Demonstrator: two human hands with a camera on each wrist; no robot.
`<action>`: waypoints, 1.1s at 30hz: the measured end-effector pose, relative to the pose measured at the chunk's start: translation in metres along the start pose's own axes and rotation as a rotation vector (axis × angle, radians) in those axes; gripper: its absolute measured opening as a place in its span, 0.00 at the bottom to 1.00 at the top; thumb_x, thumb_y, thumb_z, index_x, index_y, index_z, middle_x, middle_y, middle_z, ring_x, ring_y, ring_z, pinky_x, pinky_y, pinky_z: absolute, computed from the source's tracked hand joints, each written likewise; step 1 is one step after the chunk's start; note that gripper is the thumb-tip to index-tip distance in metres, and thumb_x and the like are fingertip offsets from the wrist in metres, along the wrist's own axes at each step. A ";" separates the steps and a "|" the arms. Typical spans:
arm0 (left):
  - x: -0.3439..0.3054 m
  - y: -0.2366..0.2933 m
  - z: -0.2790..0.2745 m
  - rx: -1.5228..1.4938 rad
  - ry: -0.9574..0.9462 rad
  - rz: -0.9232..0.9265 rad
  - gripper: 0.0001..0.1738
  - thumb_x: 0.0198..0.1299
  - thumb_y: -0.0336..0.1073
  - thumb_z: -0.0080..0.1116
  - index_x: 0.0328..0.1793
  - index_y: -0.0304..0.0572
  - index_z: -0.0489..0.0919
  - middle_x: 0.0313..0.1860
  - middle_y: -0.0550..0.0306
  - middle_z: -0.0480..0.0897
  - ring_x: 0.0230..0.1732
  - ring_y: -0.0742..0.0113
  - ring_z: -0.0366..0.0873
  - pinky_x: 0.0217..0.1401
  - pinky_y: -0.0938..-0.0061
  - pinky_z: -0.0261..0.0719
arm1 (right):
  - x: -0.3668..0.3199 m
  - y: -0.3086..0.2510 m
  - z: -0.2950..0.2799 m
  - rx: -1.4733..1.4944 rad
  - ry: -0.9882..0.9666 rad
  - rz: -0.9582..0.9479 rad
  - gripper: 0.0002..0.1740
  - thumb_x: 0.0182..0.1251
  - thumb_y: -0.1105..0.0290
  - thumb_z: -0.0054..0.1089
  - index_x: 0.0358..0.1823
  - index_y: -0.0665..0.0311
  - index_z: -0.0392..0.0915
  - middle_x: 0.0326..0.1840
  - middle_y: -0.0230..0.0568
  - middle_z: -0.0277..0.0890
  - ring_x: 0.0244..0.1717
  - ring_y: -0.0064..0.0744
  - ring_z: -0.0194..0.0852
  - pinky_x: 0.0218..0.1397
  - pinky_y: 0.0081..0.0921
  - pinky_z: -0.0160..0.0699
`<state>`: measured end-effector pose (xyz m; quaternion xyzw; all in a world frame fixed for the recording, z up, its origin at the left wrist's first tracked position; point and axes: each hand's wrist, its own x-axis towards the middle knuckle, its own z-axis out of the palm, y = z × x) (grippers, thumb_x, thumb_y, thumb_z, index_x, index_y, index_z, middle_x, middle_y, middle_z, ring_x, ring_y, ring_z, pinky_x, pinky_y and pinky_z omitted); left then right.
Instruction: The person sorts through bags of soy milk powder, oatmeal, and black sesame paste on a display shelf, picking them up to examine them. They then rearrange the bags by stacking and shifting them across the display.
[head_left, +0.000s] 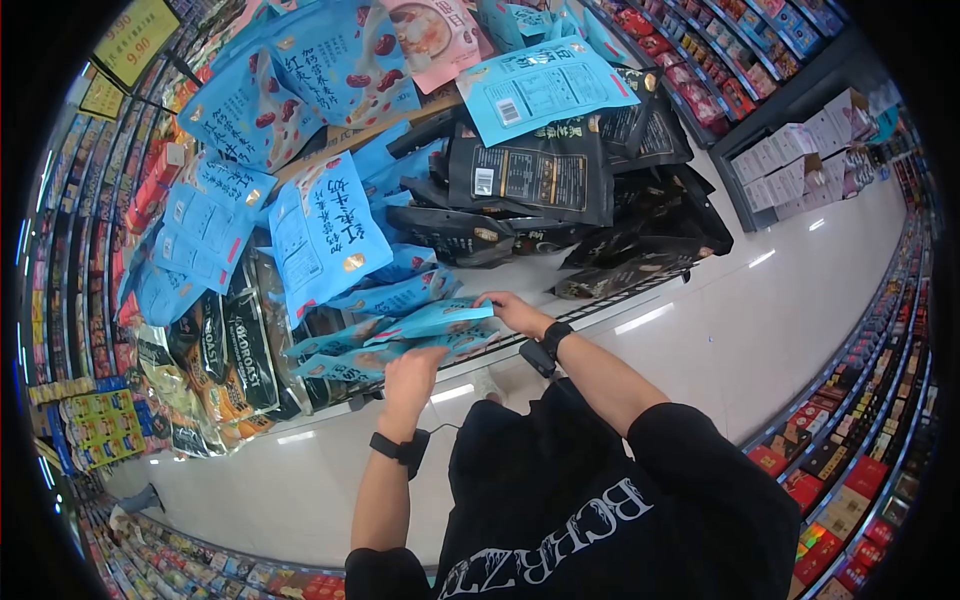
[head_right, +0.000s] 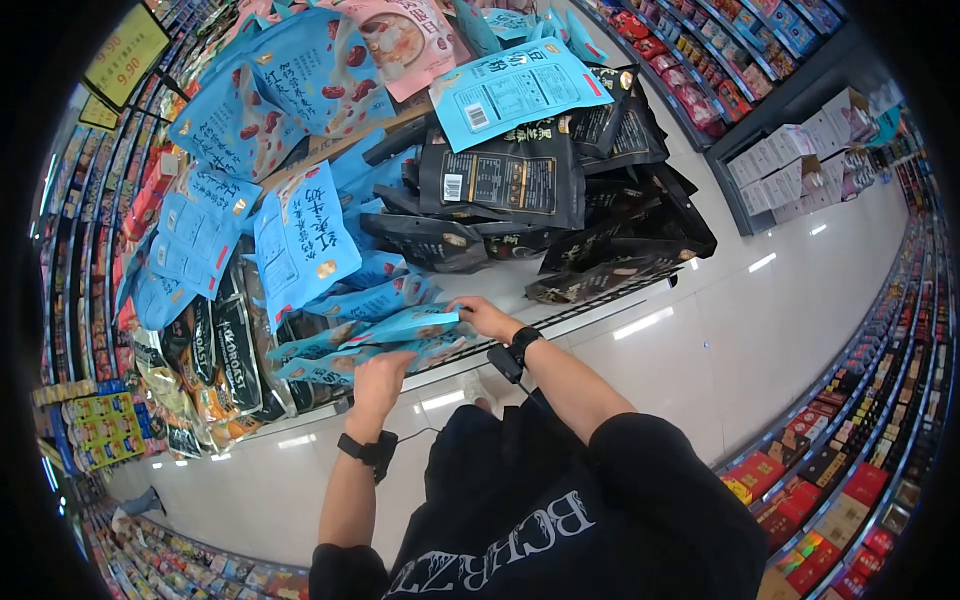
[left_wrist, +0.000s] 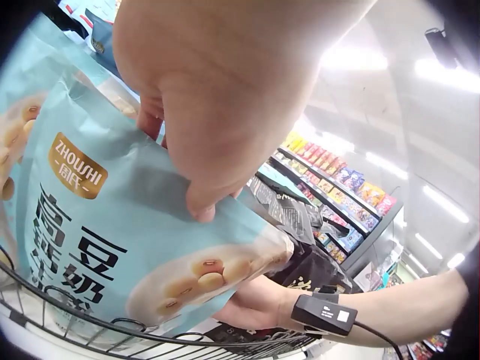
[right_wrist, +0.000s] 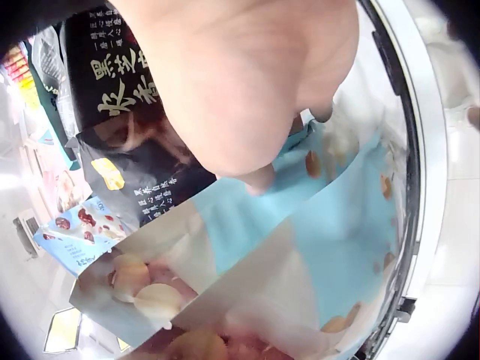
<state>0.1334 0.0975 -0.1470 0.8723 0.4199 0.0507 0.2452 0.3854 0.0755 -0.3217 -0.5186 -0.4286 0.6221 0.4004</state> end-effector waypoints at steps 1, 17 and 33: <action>-0.001 0.000 0.001 -0.006 0.014 0.010 0.10 0.68 0.38 0.59 0.47 0.48 0.89 0.41 0.49 0.89 0.42 0.44 0.85 0.42 0.55 0.82 | 0.004 0.002 0.001 0.020 -0.004 0.031 0.12 0.78 0.77 0.49 0.54 0.65 0.81 0.52 0.40 0.81 0.54 0.31 0.74 0.63 0.29 0.71; 0.021 -0.025 -0.064 -0.186 0.132 0.035 0.14 0.62 0.38 0.67 0.52 0.45 0.87 0.46 0.51 0.88 0.48 0.47 0.85 0.49 0.58 0.83 | -0.052 -0.024 -0.016 -0.231 0.326 -0.017 0.19 0.76 0.79 0.48 0.65 0.69 0.76 0.60 0.49 0.82 0.62 0.39 0.79 0.66 0.33 0.75; 0.094 -0.133 -0.122 0.520 0.524 0.066 0.21 0.63 0.28 0.55 0.62 0.48 0.83 0.60 0.48 0.85 0.60 0.47 0.83 0.61 0.55 0.81 | -0.175 -0.138 -0.128 -0.020 0.386 -0.032 0.15 0.80 0.77 0.46 0.59 0.69 0.79 0.53 0.40 0.85 0.50 0.26 0.81 0.58 0.26 0.81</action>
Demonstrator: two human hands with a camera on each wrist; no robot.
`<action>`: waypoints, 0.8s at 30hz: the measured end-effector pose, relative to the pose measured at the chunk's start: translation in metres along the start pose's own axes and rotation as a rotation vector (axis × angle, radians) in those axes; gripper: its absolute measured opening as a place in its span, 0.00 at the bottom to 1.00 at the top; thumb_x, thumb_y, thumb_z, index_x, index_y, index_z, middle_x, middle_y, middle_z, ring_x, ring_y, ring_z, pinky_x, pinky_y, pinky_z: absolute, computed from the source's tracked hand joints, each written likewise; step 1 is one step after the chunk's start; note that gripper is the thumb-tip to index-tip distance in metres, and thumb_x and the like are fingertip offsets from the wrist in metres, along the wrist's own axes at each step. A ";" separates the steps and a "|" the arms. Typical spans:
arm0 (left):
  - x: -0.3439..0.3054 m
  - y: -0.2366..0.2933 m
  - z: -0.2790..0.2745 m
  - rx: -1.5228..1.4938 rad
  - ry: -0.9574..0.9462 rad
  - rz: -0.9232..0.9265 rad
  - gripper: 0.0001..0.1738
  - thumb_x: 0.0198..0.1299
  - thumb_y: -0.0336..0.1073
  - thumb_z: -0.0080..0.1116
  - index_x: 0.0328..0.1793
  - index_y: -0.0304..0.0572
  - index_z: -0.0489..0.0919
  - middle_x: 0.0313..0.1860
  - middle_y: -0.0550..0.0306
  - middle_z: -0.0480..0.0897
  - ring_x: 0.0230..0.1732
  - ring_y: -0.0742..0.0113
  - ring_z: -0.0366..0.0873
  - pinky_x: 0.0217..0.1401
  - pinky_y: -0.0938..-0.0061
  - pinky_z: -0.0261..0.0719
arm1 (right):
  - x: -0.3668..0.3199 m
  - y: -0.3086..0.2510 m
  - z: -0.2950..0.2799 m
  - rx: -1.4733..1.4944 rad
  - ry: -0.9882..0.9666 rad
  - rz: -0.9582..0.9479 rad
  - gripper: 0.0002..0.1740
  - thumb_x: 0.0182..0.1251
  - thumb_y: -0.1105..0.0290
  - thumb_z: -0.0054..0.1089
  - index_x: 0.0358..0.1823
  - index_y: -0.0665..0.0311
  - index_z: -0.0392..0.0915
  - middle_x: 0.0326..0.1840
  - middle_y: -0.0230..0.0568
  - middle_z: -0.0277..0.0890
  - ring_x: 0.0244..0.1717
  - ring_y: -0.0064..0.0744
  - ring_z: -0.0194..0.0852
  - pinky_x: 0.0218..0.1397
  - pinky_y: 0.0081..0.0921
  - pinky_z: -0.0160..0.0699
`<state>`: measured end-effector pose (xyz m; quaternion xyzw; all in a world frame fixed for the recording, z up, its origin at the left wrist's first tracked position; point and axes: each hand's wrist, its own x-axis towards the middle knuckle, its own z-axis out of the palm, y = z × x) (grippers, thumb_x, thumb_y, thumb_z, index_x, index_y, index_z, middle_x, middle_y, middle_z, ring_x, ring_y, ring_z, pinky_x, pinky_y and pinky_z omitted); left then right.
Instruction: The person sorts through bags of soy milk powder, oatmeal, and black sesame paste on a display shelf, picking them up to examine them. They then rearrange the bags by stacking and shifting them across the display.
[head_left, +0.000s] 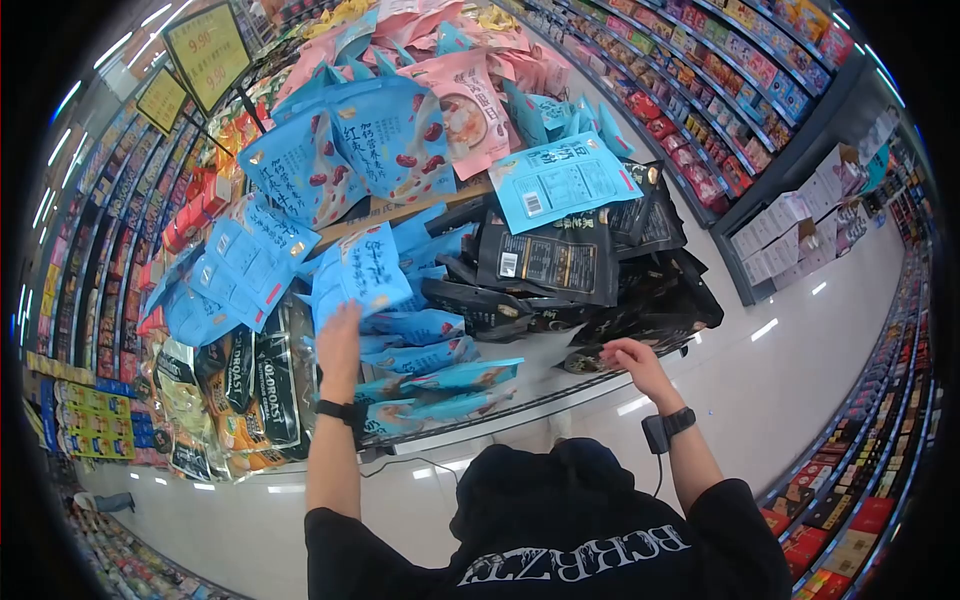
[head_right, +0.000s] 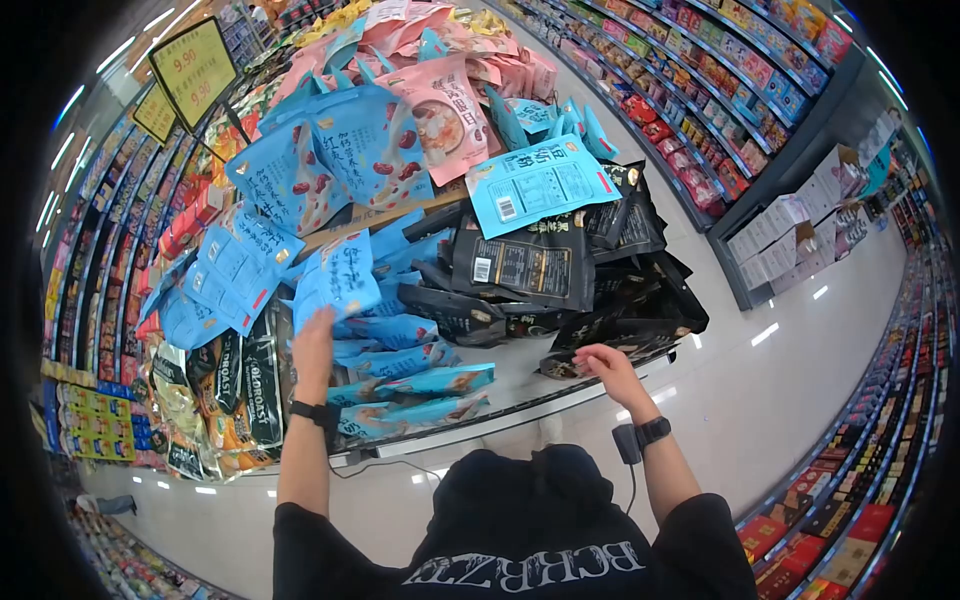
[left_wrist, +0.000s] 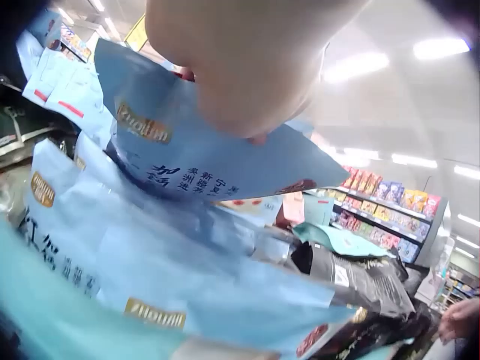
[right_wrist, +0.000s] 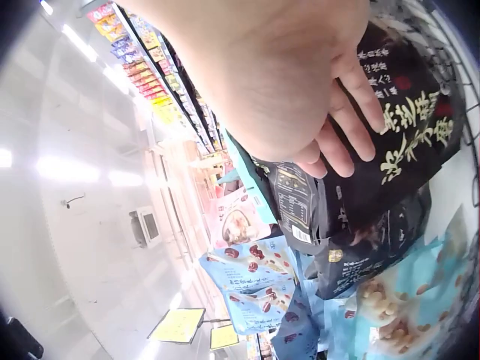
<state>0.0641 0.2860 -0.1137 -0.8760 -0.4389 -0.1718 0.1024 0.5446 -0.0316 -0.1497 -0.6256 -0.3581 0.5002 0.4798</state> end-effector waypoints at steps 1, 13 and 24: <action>0.012 -0.001 -0.013 -0.027 0.082 -0.066 0.19 0.63 0.28 0.55 0.59 0.48 0.84 0.55 0.49 0.88 0.54 0.48 0.86 0.54 0.58 0.85 | 0.006 -0.004 -0.002 0.020 -0.013 0.000 0.15 0.80 0.77 0.47 0.60 0.69 0.79 0.53 0.40 0.85 0.50 0.25 0.81 0.57 0.25 0.81; 0.142 0.028 -0.206 -0.409 0.074 -0.079 0.12 0.68 0.36 0.65 0.49 0.34 0.86 0.33 0.47 0.87 0.30 0.55 0.82 0.39 0.69 0.78 | 0.062 -0.111 0.056 -0.305 -0.051 -0.470 0.39 0.67 0.64 0.71 0.78 0.61 0.65 0.72 0.47 0.75 0.72 0.40 0.73 0.74 0.39 0.70; 0.171 0.134 -0.187 -0.856 -0.186 0.090 0.12 0.68 0.35 0.65 0.49 0.31 0.86 0.33 0.56 0.88 0.33 0.74 0.81 0.40 0.75 0.78 | 0.070 -0.160 0.090 -0.038 -0.324 -0.187 0.17 0.73 0.62 0.67 0.50 0.71 0.83 0.36 0.34 0.86 0.35 0.21 0.83 0.40 0.23 0.82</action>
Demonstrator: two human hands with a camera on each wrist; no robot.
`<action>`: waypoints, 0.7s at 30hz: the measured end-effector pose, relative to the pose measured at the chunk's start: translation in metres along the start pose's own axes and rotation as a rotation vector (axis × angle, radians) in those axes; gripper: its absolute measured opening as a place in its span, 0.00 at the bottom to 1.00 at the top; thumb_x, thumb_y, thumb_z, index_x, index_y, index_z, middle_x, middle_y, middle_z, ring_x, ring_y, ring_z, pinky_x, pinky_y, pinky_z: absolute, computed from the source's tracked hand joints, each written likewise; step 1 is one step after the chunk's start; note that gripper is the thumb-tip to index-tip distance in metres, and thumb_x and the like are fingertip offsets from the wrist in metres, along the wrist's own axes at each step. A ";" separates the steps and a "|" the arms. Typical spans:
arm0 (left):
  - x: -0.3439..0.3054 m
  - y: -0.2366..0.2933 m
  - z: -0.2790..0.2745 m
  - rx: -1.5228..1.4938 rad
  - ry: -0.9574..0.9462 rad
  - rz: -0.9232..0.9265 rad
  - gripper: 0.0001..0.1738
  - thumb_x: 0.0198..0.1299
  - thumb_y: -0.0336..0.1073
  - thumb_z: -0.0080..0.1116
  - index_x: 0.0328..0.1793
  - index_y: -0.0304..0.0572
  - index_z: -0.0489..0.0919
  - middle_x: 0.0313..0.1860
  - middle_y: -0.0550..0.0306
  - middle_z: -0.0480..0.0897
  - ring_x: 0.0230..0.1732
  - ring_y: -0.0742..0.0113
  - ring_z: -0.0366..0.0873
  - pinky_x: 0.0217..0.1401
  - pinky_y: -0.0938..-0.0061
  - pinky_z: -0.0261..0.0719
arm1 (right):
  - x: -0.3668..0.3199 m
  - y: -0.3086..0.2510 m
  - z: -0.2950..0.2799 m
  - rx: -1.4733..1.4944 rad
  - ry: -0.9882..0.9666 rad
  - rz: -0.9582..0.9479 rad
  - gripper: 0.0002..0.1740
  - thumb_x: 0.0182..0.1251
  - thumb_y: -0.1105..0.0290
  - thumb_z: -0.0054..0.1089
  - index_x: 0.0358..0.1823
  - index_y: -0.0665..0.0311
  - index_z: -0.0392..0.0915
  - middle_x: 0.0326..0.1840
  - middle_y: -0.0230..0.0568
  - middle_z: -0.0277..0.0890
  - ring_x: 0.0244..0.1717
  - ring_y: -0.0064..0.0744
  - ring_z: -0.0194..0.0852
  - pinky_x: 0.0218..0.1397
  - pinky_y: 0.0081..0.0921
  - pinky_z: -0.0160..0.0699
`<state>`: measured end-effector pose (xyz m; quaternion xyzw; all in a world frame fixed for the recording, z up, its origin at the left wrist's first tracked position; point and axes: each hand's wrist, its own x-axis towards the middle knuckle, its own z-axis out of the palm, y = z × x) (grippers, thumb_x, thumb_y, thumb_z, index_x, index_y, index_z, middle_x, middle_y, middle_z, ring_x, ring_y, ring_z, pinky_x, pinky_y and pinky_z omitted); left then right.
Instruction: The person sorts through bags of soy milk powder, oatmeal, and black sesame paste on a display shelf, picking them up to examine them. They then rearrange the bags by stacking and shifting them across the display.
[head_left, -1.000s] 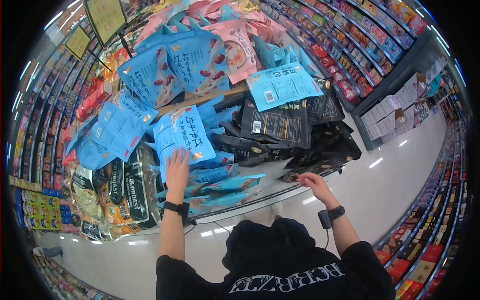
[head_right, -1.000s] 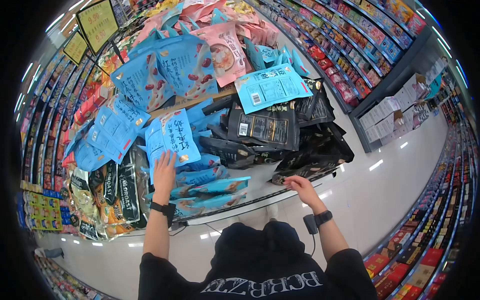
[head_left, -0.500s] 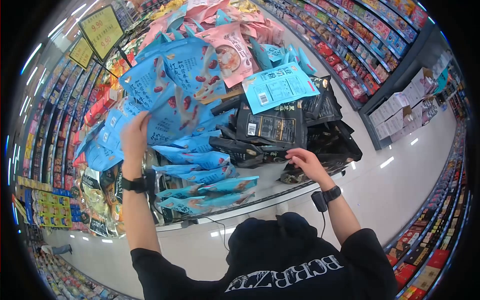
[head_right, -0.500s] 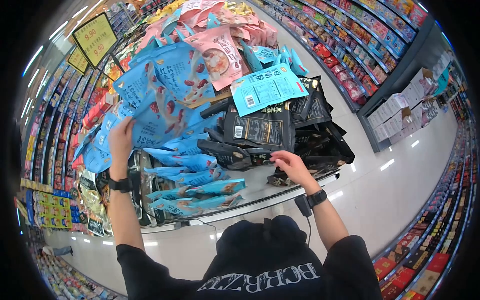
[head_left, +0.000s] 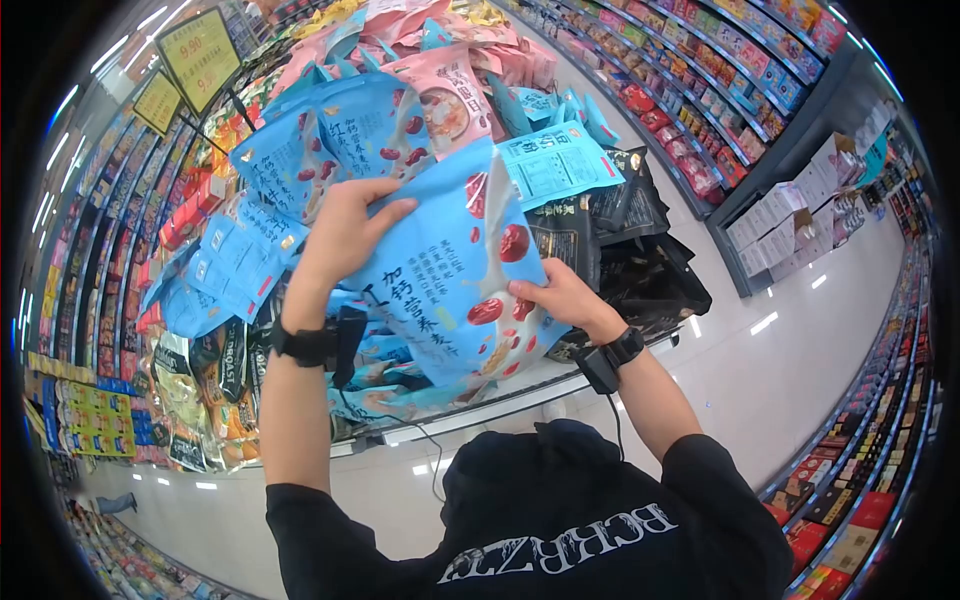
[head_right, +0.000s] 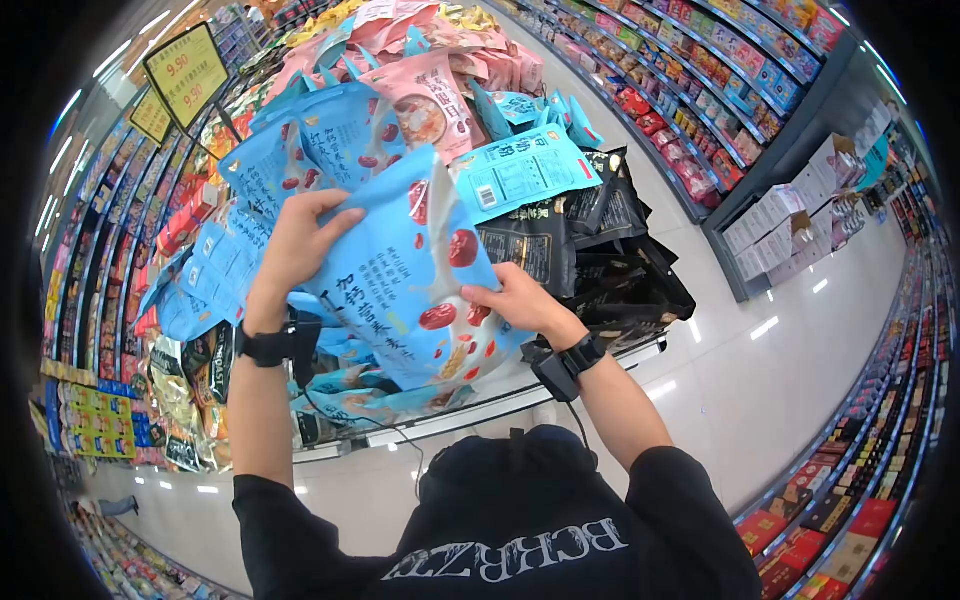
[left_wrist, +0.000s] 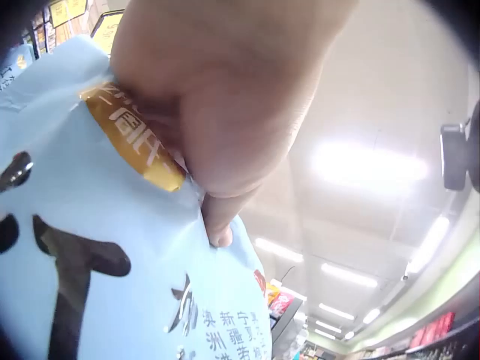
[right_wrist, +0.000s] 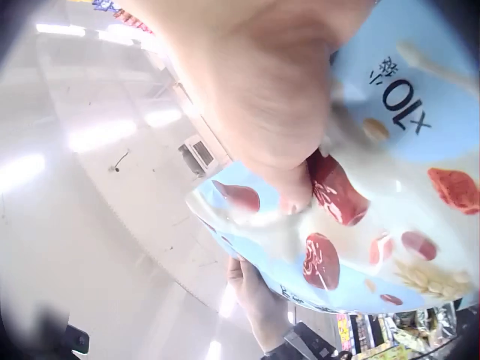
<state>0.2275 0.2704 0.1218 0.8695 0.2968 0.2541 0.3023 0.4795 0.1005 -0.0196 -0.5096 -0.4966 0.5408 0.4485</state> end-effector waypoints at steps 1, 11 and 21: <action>-0.002 -0.001 0.005 0.031 0.070 0.048 0.10 0.68 0.33 0.65 0.47 0.30 0.86 0.33 0.59 0.88 0.35 0.77 0.82 0.41 0.76 0.80 | -0.001 0.006 0.001 0.000 -0.006 0.004 0.17 0.73 0.62 0.67 0.50 0.71 0.83 0.36 0.34 0.86 0.35 0.21 0.83 0.40 0.23 0.82; -0.147 -0.137 0.054 0.113 0.349 -0.276 0.11 0.65 0.35 0.66 0.49 0.36 0.85 0.50 0.47 0.87 0.48 0.55 0.85 0.55 0.64 0.81 | -0.033 0.054 -0.032 -0.007 0.418 -0.054 0.17 0.76 0.61 0.65 0.47 0.72 0.83 0.37 0.32 0.86 0.36 0.16 0.80 0.39 0.22 0.80; -0.210 -0.106 0.170 0.465 -0.162 -0.055 0.41 0.45 0.48 0.80 0.68 0.46 0.80 0.63 0.49 0.81 0.63 0.48 0.79 0.62 0.55 0.78 | -0.072 0.067 -0.054 0.047 0.553 -0.125 0.14 0.78 0.63 0.62 0.46 0.70 0.84 0.38 0.30 0.85 0.38 0.15 0.77 0.45 0.21 0.77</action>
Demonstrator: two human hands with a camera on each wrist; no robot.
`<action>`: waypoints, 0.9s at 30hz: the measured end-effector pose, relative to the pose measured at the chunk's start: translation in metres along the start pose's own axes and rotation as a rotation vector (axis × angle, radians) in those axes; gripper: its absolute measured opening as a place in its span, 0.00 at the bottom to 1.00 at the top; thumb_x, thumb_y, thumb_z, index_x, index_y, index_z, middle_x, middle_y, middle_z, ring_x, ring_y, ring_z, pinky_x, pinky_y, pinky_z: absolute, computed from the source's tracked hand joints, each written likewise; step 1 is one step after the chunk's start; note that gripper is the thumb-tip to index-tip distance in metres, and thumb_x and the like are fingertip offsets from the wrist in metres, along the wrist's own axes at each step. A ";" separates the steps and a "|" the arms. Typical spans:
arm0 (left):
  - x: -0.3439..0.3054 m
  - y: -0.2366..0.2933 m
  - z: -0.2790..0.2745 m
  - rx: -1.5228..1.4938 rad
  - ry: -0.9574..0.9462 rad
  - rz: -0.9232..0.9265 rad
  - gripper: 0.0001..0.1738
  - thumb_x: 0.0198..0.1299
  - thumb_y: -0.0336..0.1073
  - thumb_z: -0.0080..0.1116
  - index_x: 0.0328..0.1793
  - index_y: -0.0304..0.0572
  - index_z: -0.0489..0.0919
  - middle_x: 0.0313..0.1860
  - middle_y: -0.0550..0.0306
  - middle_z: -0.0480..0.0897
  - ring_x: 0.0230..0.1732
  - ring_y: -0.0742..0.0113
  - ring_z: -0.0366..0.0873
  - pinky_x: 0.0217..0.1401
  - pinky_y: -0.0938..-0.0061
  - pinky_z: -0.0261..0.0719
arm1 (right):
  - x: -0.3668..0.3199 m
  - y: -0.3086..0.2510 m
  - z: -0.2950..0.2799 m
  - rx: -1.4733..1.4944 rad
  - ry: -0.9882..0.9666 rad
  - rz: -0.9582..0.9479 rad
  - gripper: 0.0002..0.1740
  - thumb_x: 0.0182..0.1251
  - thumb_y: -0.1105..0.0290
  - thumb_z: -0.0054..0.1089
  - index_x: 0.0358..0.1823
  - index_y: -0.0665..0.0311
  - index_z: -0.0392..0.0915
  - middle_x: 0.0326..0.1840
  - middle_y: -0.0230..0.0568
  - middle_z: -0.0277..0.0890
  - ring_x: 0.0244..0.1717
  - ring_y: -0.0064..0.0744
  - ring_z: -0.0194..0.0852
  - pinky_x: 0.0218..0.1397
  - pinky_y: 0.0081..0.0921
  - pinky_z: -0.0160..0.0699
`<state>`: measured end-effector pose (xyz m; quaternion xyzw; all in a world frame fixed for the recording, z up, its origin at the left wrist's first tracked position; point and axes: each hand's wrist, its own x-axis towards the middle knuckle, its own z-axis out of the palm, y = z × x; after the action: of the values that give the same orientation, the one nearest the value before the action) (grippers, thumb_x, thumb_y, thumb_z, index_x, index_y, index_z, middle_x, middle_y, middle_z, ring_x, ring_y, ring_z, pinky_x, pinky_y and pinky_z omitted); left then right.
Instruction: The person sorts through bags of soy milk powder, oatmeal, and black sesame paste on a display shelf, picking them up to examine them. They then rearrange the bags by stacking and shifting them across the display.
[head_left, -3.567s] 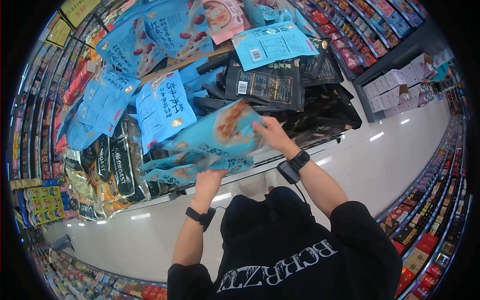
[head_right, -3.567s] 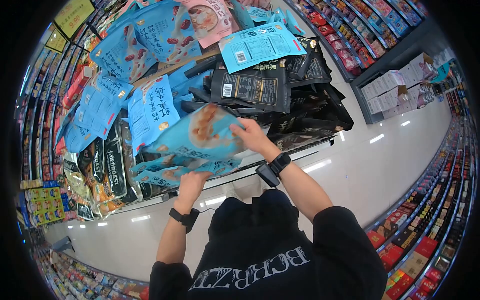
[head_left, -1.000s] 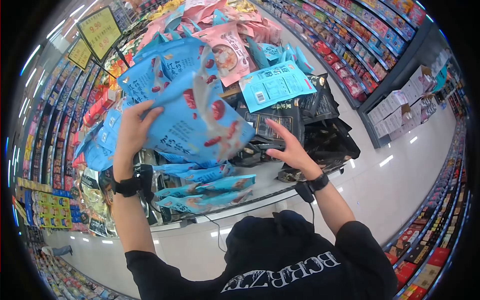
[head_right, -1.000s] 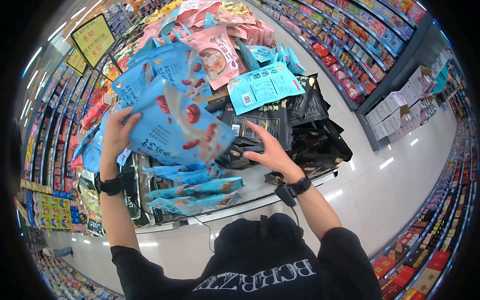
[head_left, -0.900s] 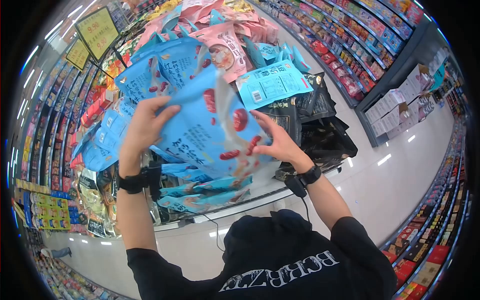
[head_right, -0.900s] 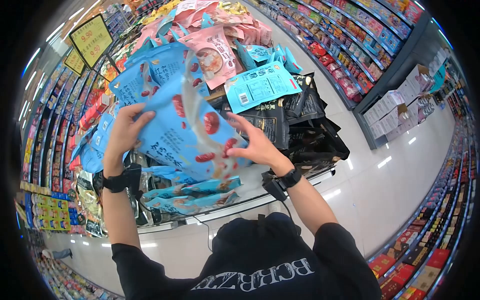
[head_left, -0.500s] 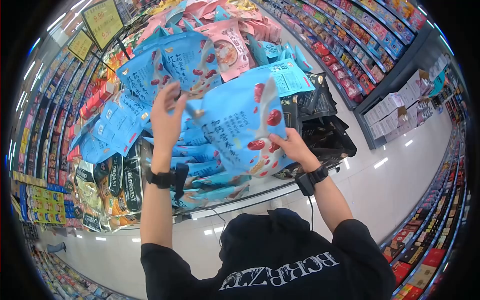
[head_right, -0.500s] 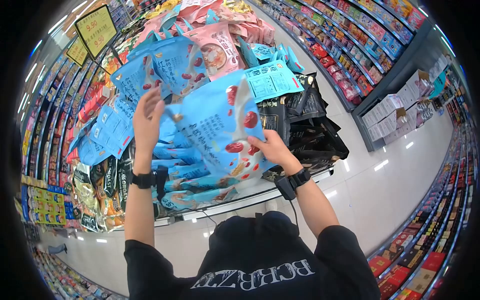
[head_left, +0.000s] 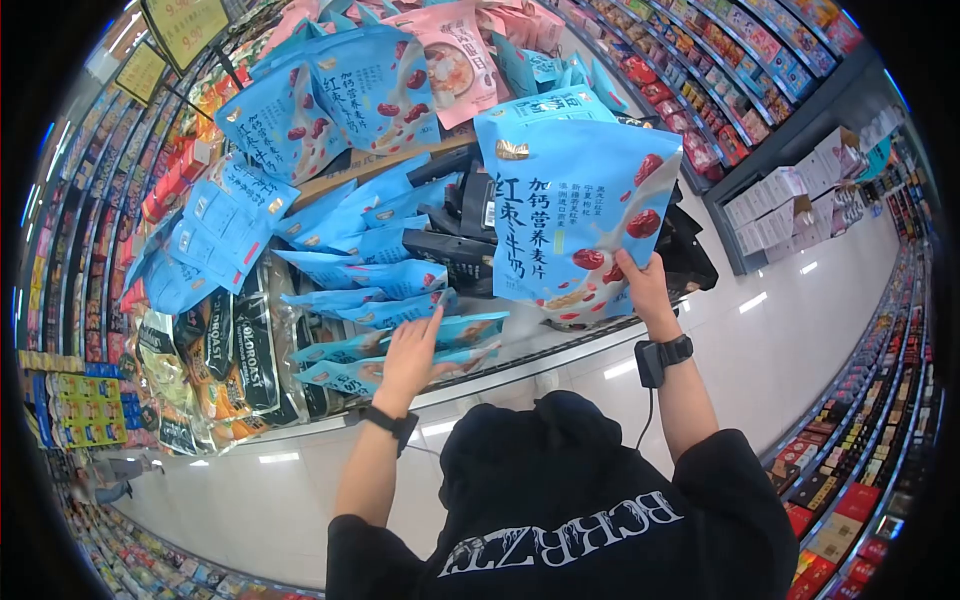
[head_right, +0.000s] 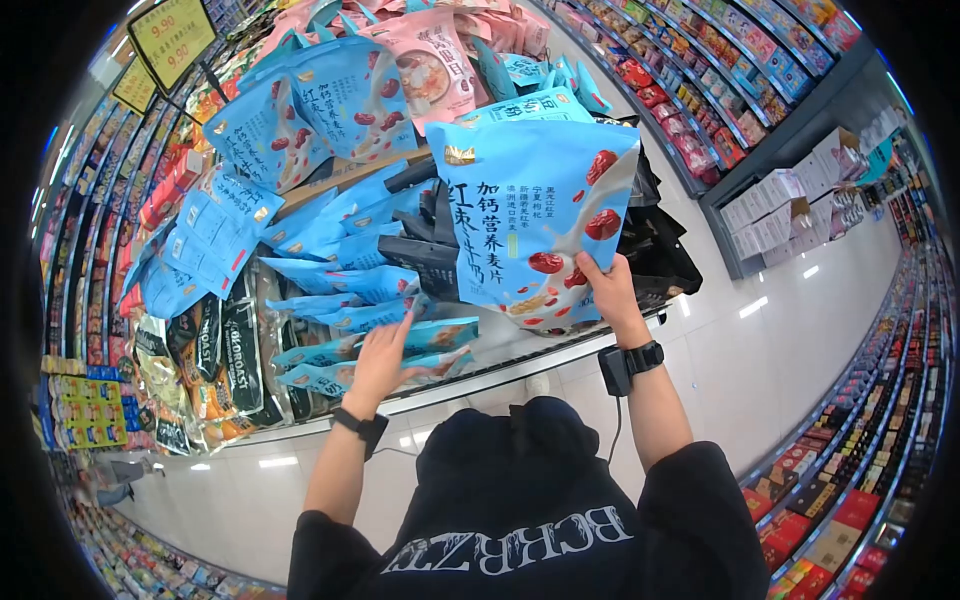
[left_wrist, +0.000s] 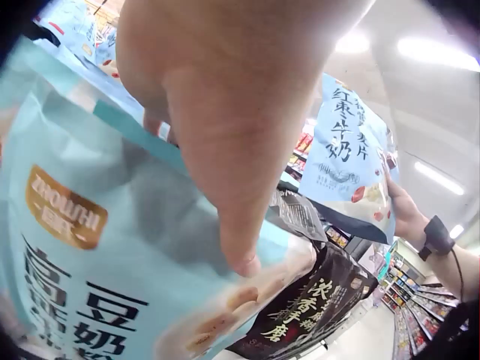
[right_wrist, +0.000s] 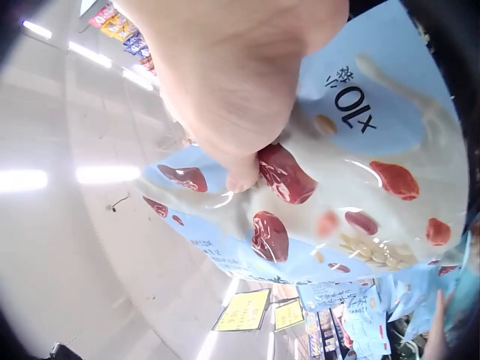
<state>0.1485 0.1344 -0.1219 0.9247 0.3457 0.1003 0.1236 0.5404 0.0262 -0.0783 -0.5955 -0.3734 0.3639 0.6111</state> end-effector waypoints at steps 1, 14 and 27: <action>0.004 -0.003 0.017 -0.038 -0.142 -0.066 0.38 0.46 0.46 0.80 0.66 0.48 0.81 0.59 0.49 0.83 0.60 0.50 0.80 0.58 0.57 0.78 | -0.001 0.001 -0.003 0.016 0.013 0.003 0.15 0.78 0.62 0.62 0.46 0.70 0.84 0.39 0.30 0.85 0.39 0.15 0.77 0.45 0.21 0.77; 0.042 0.037 0.088 -0.128 0.043 0.177 0.04 0.54 0.35 0.62 0.34 0.50 0.85 0.30 0.57 0.85 0.34 0.55 0.86 0.34 0.63 0.82 | -0.029 -0.007 -0.050 -0.018 0.171 -0.052 0.13 0.78 0.66 0.62 0.51 0.70 0.83 0.43 0.30 0.85 0.42 0.17 0.78 0.49 0.23 0.78; 0.070 0.069 0.092 -0.319 -0.117 0.237 0.21 0.57 0.44 0.70 0.55 0.44 0.85 0.48 0.53 0.87 0.49 0.51 0.85 0.49 0.59 0.82 | -0.081 -0.012 0.018 -0.101 0.325 -0.228 0.18 0.77 0.67 0.63 0.60 0.70 0.77 0.55 0.36 0.82 0.53 0.26 0.78 0.59 0.30 0.78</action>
<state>0.2672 0.1157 -0.1816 0.9319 0.2065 0.1138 0.2758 0.4874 -0.0382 -0.0679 -0.6302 -0.3523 0.1723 0.6700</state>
